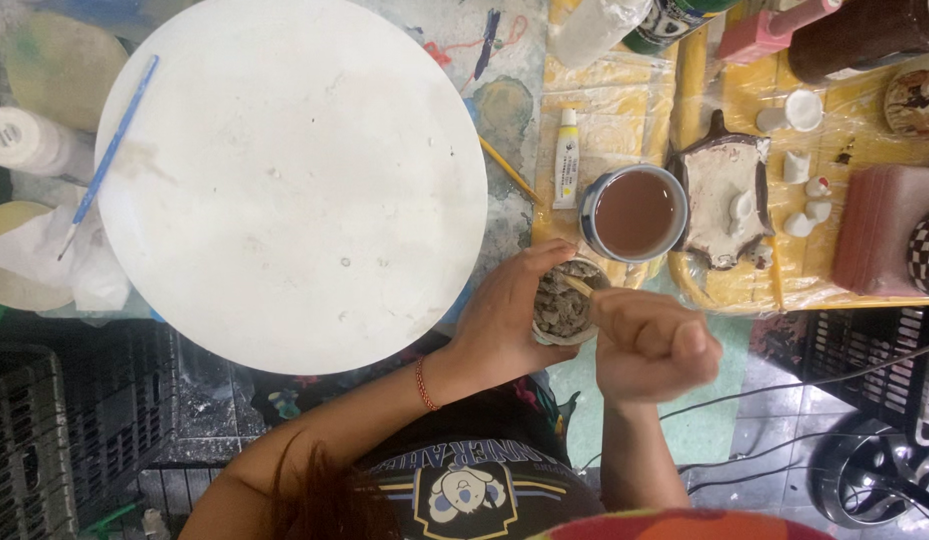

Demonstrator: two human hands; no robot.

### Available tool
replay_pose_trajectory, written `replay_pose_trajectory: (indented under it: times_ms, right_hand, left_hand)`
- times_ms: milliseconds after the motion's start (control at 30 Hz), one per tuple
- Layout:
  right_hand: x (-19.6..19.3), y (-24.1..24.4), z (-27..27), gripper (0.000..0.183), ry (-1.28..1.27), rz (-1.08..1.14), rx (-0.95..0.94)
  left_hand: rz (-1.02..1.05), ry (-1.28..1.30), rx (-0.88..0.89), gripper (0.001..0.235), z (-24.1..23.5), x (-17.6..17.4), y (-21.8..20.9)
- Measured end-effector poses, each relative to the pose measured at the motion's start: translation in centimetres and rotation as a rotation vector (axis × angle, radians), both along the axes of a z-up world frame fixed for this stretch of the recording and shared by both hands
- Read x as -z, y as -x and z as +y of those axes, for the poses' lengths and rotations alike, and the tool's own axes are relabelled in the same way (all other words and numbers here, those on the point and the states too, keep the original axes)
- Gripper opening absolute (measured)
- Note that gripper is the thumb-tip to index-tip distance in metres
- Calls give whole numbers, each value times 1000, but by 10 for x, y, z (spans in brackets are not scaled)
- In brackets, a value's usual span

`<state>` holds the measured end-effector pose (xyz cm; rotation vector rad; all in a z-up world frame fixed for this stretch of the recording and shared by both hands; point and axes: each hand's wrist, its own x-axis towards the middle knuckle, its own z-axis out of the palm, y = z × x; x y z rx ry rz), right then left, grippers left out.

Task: The person mixes small pieces of clay in a container using a wooden stick and then uses the stick to apply the mixture to another clay piece.

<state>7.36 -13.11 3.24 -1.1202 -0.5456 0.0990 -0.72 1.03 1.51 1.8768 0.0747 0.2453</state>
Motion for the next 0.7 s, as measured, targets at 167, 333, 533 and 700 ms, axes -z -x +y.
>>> replay_pose_trajectory:
  times_ms: [167,333,533,700]
  right_hand:
    - [12,-4,0,52,-13,267,-87]
    - [9,-1,3,52,28,204,-32]
    - [-10,14,12,53,-141,-194,15]
    - [-25,13,15,54,-130,-371,85]
  left_hand:
    - [-24,-18,-16,97,1,-5,-1]
    - [-91,-15,-35,98,2,-10,-1]
    - [-44,-18,-22,98,7,-17,1]
    - [-39,35,11,96,11,-16,4]
